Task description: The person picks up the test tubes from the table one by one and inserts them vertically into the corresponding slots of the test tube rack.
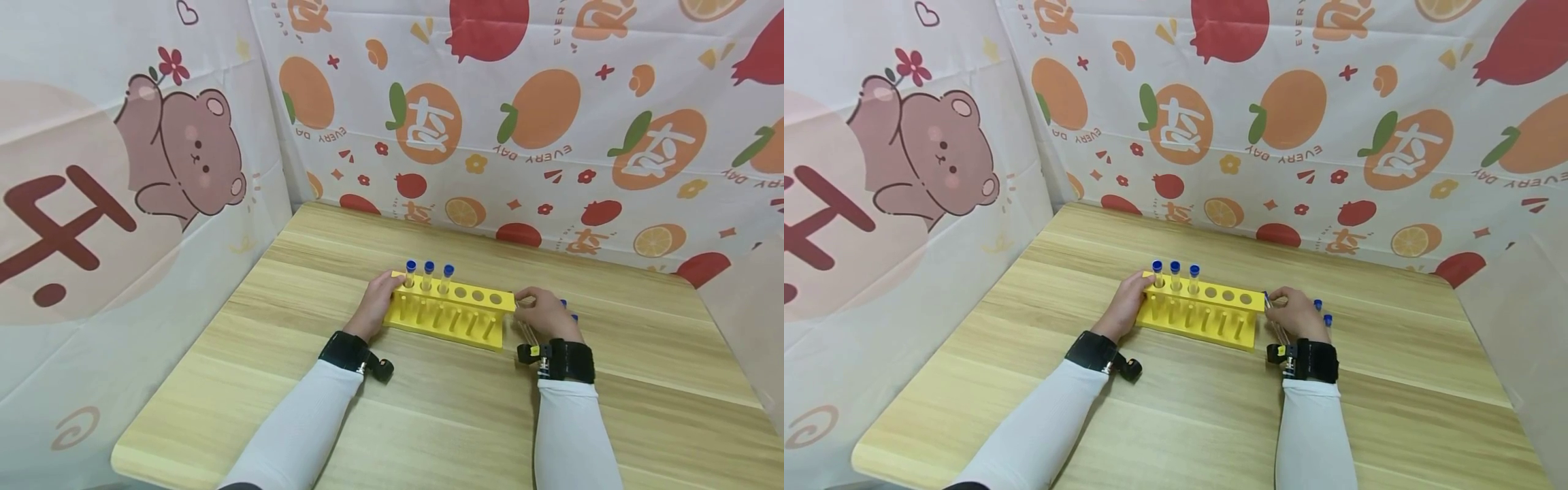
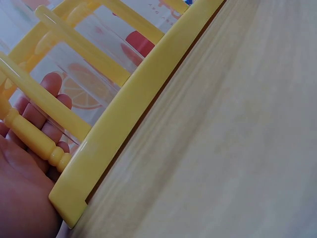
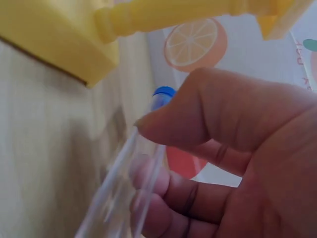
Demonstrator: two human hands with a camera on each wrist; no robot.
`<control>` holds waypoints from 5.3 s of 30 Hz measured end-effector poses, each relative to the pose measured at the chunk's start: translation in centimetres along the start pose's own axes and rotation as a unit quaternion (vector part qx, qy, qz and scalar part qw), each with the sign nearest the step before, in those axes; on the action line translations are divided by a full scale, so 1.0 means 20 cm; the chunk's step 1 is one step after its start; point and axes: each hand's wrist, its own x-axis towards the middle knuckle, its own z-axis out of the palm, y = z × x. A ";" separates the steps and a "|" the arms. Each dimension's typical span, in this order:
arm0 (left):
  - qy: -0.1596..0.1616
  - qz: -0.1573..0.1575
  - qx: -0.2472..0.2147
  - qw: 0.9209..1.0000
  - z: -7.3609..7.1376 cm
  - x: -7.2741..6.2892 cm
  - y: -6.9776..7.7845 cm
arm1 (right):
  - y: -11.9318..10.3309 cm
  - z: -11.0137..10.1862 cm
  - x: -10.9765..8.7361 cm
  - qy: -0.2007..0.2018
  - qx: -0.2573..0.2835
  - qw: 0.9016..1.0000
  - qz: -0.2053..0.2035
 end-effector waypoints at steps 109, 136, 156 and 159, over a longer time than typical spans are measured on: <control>0.012 -0.002 -0.016 1.000 0.01 0.01 0.00 | -0.52 0.13 -0.20 0.210 0.145 0.906 -0.338; 0.008 -0.010 -0.019 1.000 0.00 0.02 -0.01 | -0.46 0.17 -0.10 0.133 0.107 0.945 -0.279; 0.008 -0.005 -0.016 1.000 0.01 0.02 0.00 | -0.47 0.18 -0.11 0.120 0.083 0.952 -0.269; 0.005 -0.003 -0.016 1.000 0.01 0.01 0.00 | -0.47 0.18 -0.11 0.118 0.085 0.951 -0.271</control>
